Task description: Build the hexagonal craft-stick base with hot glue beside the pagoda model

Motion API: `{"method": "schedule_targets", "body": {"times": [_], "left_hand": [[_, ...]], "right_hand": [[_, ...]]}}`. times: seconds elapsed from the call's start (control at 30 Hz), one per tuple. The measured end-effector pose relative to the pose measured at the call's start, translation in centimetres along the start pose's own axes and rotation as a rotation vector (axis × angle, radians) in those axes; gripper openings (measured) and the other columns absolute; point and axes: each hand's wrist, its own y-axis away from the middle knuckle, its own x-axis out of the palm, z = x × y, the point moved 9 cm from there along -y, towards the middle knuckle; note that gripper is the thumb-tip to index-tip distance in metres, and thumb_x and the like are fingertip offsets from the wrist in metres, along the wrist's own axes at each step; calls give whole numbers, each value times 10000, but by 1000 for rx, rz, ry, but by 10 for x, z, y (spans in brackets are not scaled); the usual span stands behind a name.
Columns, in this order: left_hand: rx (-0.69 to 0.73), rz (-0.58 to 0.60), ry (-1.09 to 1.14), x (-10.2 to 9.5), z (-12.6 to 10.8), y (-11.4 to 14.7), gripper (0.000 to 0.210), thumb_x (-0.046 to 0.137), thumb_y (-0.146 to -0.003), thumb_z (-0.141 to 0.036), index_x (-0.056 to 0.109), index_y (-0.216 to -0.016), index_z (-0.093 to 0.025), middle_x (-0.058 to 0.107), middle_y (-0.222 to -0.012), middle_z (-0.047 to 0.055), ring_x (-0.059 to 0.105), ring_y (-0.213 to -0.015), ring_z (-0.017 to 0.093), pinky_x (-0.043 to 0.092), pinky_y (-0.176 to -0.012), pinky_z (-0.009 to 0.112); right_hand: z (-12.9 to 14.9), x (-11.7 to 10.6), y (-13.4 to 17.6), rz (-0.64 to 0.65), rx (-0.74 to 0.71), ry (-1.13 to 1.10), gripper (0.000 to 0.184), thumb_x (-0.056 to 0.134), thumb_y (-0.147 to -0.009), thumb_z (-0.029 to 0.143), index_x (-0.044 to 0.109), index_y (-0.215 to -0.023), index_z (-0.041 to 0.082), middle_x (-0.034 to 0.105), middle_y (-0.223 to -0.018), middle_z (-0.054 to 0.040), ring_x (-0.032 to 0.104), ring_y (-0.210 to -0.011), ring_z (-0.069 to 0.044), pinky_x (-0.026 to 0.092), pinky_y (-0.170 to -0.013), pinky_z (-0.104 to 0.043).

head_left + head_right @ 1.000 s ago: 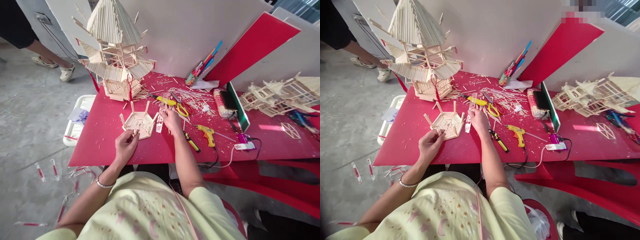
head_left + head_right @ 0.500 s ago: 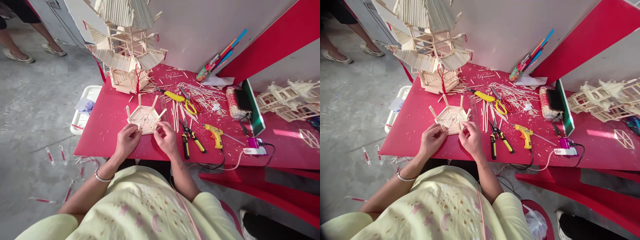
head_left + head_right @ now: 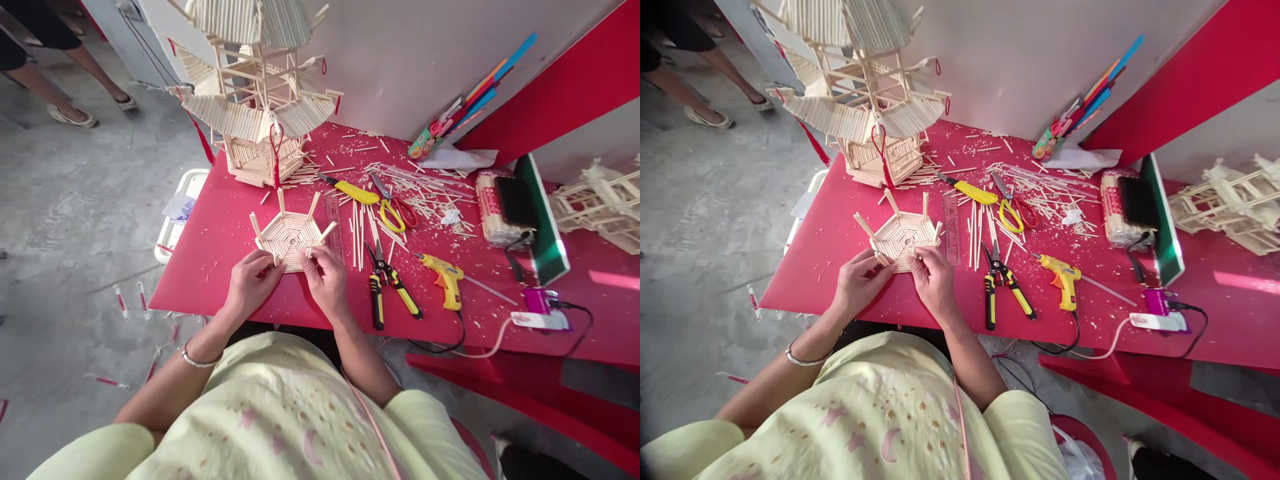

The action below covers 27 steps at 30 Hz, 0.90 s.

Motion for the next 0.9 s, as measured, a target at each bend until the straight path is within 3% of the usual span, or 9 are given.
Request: {"method": "schedule_targets", "body": {"times": [0.23,0.33,0.4,0.53,0.63,0.73,0.9], "left_hand": [[-2,25,-10,3,3,0,162,691,-946,-309,763,-886,-177,712,-896,62,596,-662,113,466,-609,242],[51,6,-59,-1,-5,-2,118,742,-902,-301,766,-939,-192,744,-977,86,651,-784,167,532,-725,295],[88,-34,-53,-9,-14,-5,215,790,-859,-309,768,-1049,-212,756,-1051,95,673,-904,215,556,-830,355],[49,21,316,-16,-25,-16,354,748,-910,-347,729,-1240,-223,752,-1131,114,693,-1037,260,561,-924,419],[8,114,593,-11,-26,-26,355,585,-1012,-456,760,-1203,-214,764,-1013,118,720,-956,262,578,-859,422],[-55,169,718,-3,-19,-32,411,523,-1032,-501,804,-1067,-203,757,-865,114,725,-858,261,582,-787,420],[-76,256,750,6,-18,-34,286,614,-1002,-420,811,-944,-221,742,-775,90,708,-767,240,578,-782,425]], "right_hand": [[-6,3,2,18,35,-31,136,581,-1043,336,682,-1020,248,728,-1000,-40,699,-950,-173,563,-868,-321],[-6,2,2,29,59,16,126,587,-1036,338,677,-1022,250,728,-983,-41,677,-909,-181,555,-827,-331],[-1,0,0,32,44,68,115,608,-1021,344,679,-1037,256,730,-977,-41,657,-913,-197,546,-840,-359],[13,0,-7,65,32,-5,220,578,-1032,381,656,-1213,282,725,-1116,-60,652,-1071,-229,533,-962,-416],[18,-1,-12,49,68,-161,324,474,-1070,465,614,-1318,309,711,-1165,-62,659,-1112,-227,548,-970,-416],[17,3,-16,53,83,-259,308,429,-1088,456,659,-1233,310,718,-1096,-46,676,-1057,-210,557,-936,-400],[7,11,-15,73,143,-331,273,427,-1092,405,669,-1042,288,713,-966,-32,699,-983,-202,579,-853,-385]]}}
